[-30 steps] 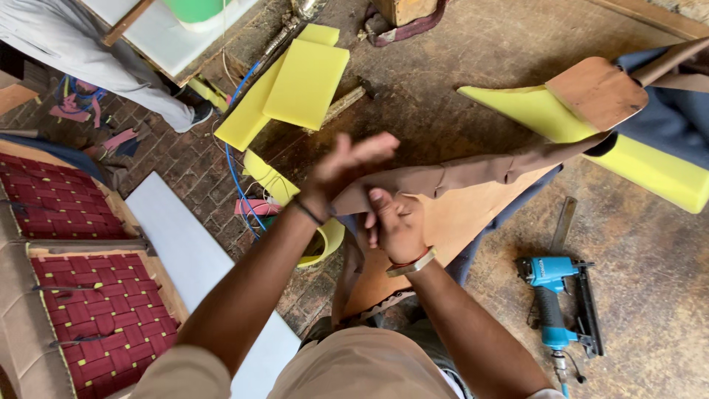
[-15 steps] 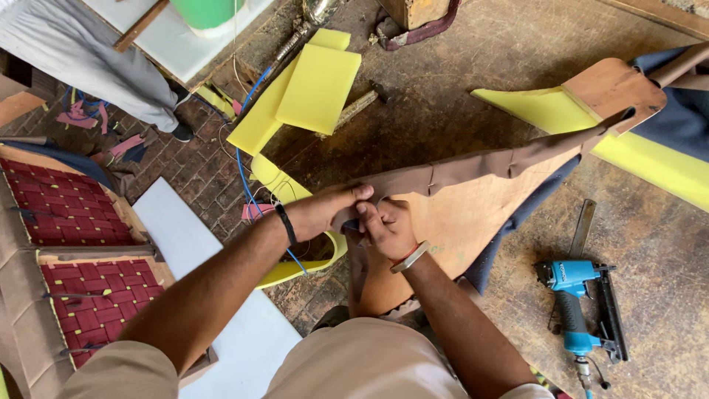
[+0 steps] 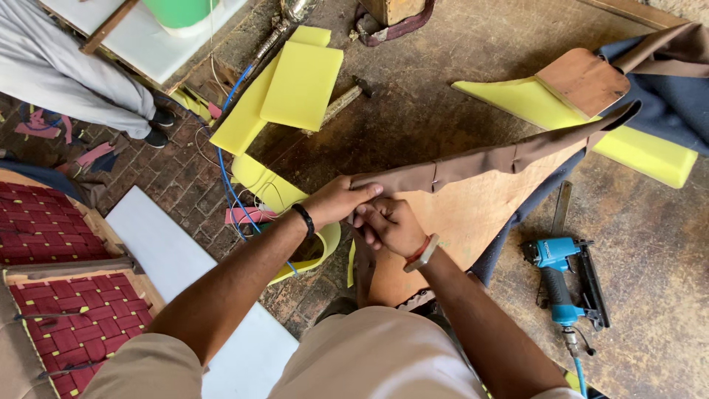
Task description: The person staples brown fabric onto a yellow foam cushion using a pneumatic staple gun. They repeatedly pull and fold the fabric to create tufted indentations, then secure the edges to the underside of the cushion.
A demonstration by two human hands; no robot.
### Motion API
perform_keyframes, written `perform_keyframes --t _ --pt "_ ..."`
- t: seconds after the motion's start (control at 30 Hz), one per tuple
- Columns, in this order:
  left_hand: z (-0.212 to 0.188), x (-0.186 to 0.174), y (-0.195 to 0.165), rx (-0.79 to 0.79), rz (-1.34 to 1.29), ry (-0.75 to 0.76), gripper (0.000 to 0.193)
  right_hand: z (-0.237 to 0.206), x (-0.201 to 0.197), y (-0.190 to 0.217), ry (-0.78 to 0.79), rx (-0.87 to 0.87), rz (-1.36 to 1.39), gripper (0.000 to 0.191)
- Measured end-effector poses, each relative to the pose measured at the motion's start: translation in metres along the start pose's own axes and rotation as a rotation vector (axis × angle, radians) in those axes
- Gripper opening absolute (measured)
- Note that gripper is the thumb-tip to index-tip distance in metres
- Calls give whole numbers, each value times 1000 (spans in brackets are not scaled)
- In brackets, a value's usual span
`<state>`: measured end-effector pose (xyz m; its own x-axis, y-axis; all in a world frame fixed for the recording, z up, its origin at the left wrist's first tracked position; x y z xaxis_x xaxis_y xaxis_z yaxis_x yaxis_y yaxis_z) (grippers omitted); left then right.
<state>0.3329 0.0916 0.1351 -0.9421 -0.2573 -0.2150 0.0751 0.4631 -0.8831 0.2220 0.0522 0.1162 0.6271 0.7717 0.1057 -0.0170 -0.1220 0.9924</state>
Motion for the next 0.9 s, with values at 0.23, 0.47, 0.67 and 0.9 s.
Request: perform_keyframes --t 0.23,0.47,0.67,0.9 --pt "5 -12 4 205 195 -246 44 -83 -238 -55 -840 -58 -788 29" --pt "-13 18 -30 414 181 -252 55 -190 -360 -148 -843 580 -1343 105" --pt "-36 51 -47 319 273 -244 63 -192 -321 -83 -811 629 -811 54" --pt "-65 76 -75 421 309 -239 66 -199 -133 86 -452 138 -229 28"
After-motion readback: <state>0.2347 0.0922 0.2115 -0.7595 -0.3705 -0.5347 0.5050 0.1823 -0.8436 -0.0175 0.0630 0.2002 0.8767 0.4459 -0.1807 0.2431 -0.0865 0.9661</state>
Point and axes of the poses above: each hand's wrist, its own z-axis towards the middle knuckle, its own x-axis out of the palm, y = z × x, the point moved 8 cm from there along z, towards the middle knuckle, and after that the axes turned 13 degrees about -y, right-handed, at the moved point
